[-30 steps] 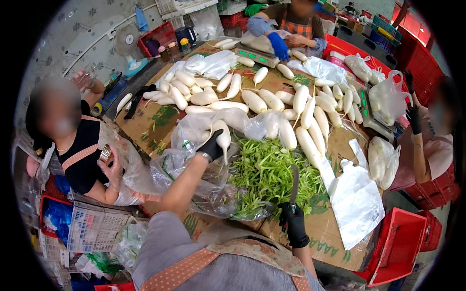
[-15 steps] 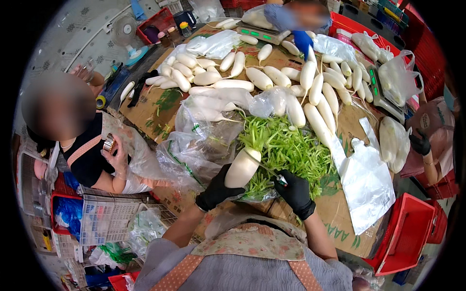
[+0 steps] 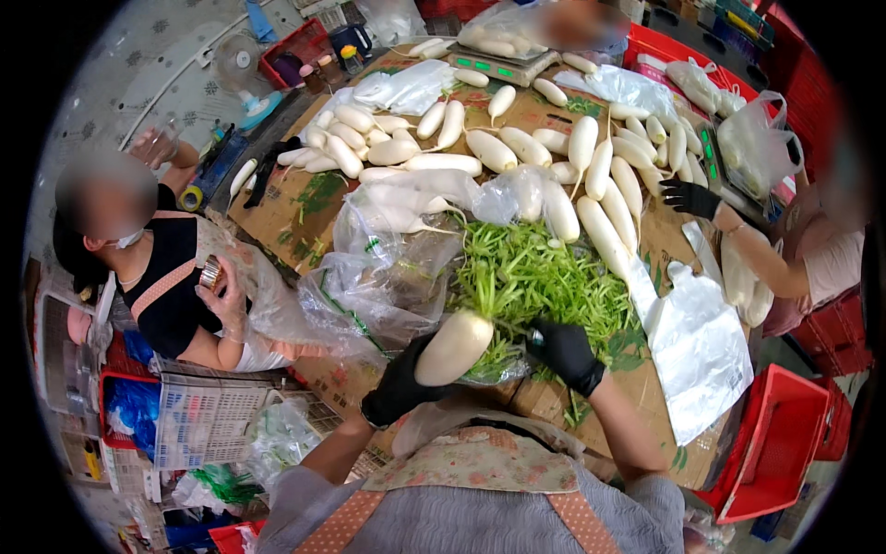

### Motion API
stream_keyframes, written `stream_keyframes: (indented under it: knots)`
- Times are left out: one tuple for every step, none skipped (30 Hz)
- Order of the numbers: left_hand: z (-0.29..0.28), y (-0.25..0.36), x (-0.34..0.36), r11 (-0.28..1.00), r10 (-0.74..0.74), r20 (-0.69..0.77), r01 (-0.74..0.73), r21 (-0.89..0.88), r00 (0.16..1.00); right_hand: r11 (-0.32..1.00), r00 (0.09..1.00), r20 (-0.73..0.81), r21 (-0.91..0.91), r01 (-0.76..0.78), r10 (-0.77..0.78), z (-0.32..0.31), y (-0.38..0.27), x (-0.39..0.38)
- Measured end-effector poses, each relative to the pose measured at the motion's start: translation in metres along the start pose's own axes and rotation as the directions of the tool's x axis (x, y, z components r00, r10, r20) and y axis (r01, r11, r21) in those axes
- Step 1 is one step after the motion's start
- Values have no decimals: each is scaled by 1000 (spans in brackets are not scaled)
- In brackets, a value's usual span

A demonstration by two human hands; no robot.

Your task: The person peels white radishes using a curved knife, removing the green tops and outer skin. The peeled radishes are placed on a table, and the green peels are collected in a plastic bag.

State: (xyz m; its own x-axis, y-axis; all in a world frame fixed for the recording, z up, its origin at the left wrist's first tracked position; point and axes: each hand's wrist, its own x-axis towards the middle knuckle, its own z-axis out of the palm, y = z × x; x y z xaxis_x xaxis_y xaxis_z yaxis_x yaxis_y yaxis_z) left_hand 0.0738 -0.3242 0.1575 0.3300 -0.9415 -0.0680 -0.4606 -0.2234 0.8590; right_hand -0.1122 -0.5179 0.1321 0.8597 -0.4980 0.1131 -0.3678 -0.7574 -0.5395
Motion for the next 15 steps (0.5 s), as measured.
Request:
stream_keyframes:
  knots:
    - [1,-13,-6,1000,10,11,-9,-16,1000,999,997,76,-26,-22,24,3,1,-3]
    - [4,-23,-10,999,20,23,-19,-32,1000,998,995,84,-14,-55,56,6,0,-5]
    - [6,-28,-17,980,-95,81,107,-169,992,996,993,82,-25,-81,83,15,6,-9]
    - [6,-23,-18,984,-35,-37,28,-179,999,993,990,73,-44,-114,117,23,20,-16]
    - [2,-11,-18,984,26,-155,-52,-169,988,982,980,69,-28,-187,188,28,34,-30]
    - [-9,-5,-14,982,87,-195,-118,-150,977,967,966,51,-19,-254,255,29,46,-42]
    - [-24,-1,-12,983,139,-137,-153,-97,981,969,969,16,-6,-246,246,24,44,-59]
    - [-40,1,7,982,185,-60,-187,-38,981,956,956,9,-30,-293,294,14,48,-57]
    - [-46,0,15,987,157,26,-156,-39,987,926,930,30,89,-367,366,2,38,-59]
    - [-45,5,23,995,-14,-21,12,-103,1000,893,913,15,202,-402,408,-10,32,-42]
    - [-39,-1,34,963,-90,72,106,-247,993,890,915,-150,336,-309,374,-10,27,-37]
    - [-32,6,39,829,-230,145,272,-489,962,827,887,-161,461,-321,434,-5,28,-35]
    - [-27,9,54,761,-320,228,392,-517,920,750,849,-171,576,-325,499,4,34,-31]
    - [-25,11,73,679,-398,313,507,-532,862,661,809,-172,682,-314,562,8,36,-27]
    - [-25,10,93,774,-313,220,383,-504,924,368,767,0,877,-308,642,0,20,-22]
